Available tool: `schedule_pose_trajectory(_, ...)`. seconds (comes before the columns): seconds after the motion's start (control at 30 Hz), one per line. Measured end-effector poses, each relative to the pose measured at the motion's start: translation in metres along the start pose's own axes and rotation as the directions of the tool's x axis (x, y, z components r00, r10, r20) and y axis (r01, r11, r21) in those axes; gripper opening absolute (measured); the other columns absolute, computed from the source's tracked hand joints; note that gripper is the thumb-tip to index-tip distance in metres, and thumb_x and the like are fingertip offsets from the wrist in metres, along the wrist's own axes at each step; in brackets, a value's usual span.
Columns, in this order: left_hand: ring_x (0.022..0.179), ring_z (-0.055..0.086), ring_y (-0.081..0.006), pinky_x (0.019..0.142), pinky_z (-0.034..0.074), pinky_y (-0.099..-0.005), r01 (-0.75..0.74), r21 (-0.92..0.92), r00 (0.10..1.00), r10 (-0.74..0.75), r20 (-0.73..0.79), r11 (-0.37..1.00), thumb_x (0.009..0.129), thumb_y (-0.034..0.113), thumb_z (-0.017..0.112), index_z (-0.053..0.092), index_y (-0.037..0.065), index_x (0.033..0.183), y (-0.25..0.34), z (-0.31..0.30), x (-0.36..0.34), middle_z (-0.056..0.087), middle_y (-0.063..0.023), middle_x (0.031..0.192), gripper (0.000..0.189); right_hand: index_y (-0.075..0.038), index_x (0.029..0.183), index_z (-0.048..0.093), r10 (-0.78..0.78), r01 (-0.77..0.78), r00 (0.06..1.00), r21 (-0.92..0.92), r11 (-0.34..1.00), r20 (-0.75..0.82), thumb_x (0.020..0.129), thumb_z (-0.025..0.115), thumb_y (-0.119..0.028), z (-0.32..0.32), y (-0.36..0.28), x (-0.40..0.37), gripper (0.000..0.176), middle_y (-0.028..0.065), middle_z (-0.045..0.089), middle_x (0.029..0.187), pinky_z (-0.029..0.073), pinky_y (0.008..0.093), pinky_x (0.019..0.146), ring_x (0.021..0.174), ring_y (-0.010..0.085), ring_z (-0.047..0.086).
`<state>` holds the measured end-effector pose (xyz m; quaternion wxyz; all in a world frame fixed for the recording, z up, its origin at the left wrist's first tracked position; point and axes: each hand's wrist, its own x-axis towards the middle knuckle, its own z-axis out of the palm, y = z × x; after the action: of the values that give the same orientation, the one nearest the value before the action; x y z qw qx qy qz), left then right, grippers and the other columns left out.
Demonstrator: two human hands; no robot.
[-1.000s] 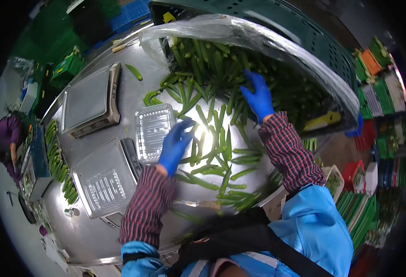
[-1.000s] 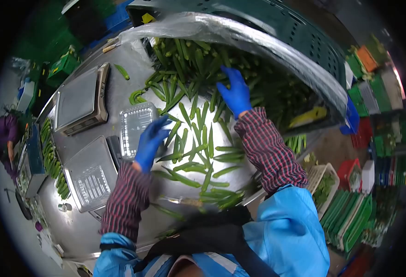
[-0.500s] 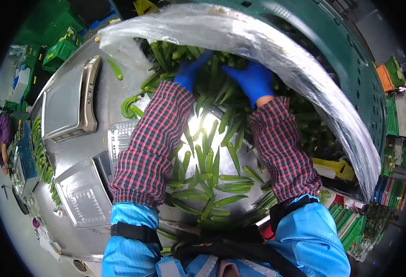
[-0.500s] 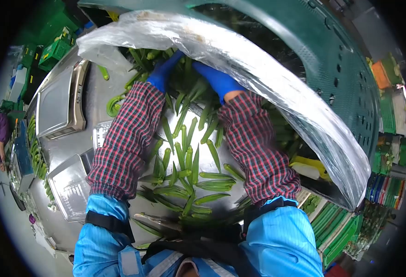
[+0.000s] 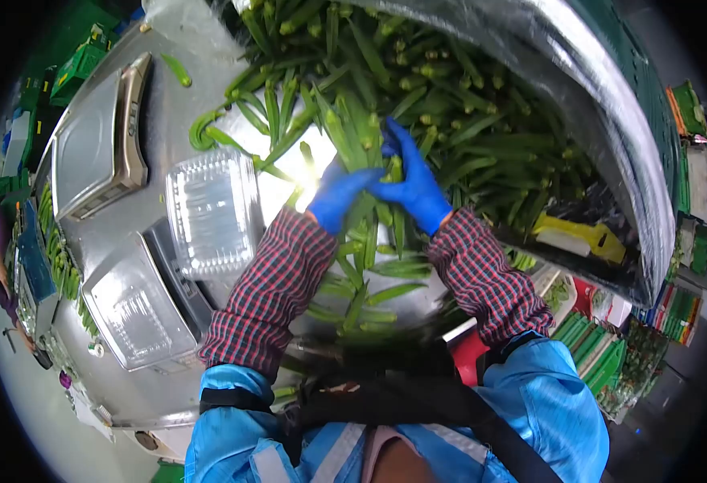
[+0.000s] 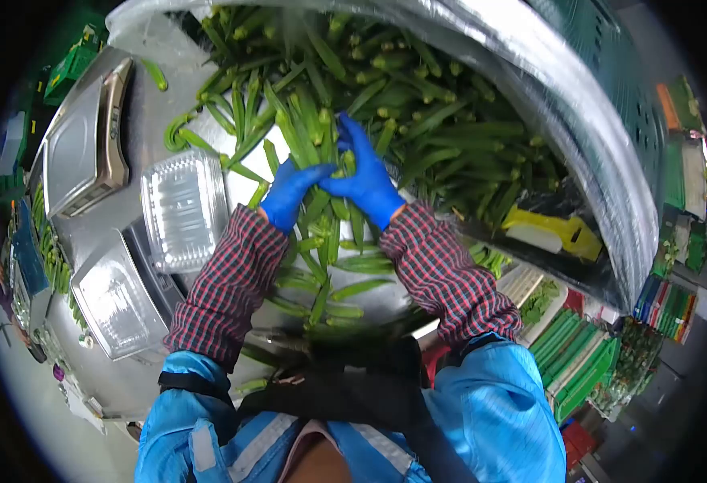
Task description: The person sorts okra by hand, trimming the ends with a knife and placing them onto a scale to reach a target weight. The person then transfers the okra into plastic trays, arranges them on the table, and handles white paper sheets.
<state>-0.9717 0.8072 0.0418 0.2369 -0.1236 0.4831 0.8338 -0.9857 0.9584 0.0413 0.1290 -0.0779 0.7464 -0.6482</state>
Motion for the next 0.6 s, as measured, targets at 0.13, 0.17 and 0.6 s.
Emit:
schedule_pose_trajectory(0.13, 0.095, 0.058, -0.017, 0.083, 0.048, -0.0285, 0.138, 0.035, 0.985, -0.141, 0.101, 0.99, 0.081, 0.007, 0.061, 0.045, 0.001, 0.123, -0.036, -0.026, -0.028, 0.058, -0.0093, 0.109, 0.046, -0.008, 0.141, 0.023, 0.133, -0.135, 0.991, 0.137, 0.981, 0.021, 0.063, 0.079, -0.011, 0.012, 0.022, -0.048, 0.096, 0.0125, 0.035, 0.136, 0.032, 0.0326, 0.101, 0.117, 0.022, 0.04)
schedule_pose_trajectory(0.17, 0.095, 0.058, -0.017, 0.083, 0.048, -0.0285, 0.141, 0.033, 0.985, -0.144, 0.095, 0.989, 0.081, 0.007, 0.061, 0.045, 0.001, 0.123, -0.039, -0.028, -0.028, 0.058, -0.0093, 0.109, 0.046, -0.007, 0.141, 0.023, 0.142, -0.141, 0.99, 0.115, 0.983, 0.001, 0.063, 0.079, -0.01, 0.013, 0.024, -0.049, 0.096, 0.0126, 0.034, 0.136, 0.032, 0.0325, 0.101, 0.118, 0.0219, 0.04)
schedule_pose_trajectory(0.6, 0.109, 0.05, -0.0216, 0.094, 0.04, -0.0328, -0.188, 0.127, 0.974, 0.201, -0.104, 0.974, 0.079, 0.004, 0.064, 0.028, 0.003, 0.133, -0.045, -0.018, -0.023, 0.048, -0.0106, 0.123, 0.065, 0.004, 0.13, 0.034, 0.498, -0.512, 0.858, 0.283, 0.811, 0.127, 0.076, 0.071, -0.019, 0.029, -0.009, -0.005, 0.07, 0.0175, 0.047, 0.125, 0.042, 0.0315, 0.092, 0.11, 0.0222, 0.05)
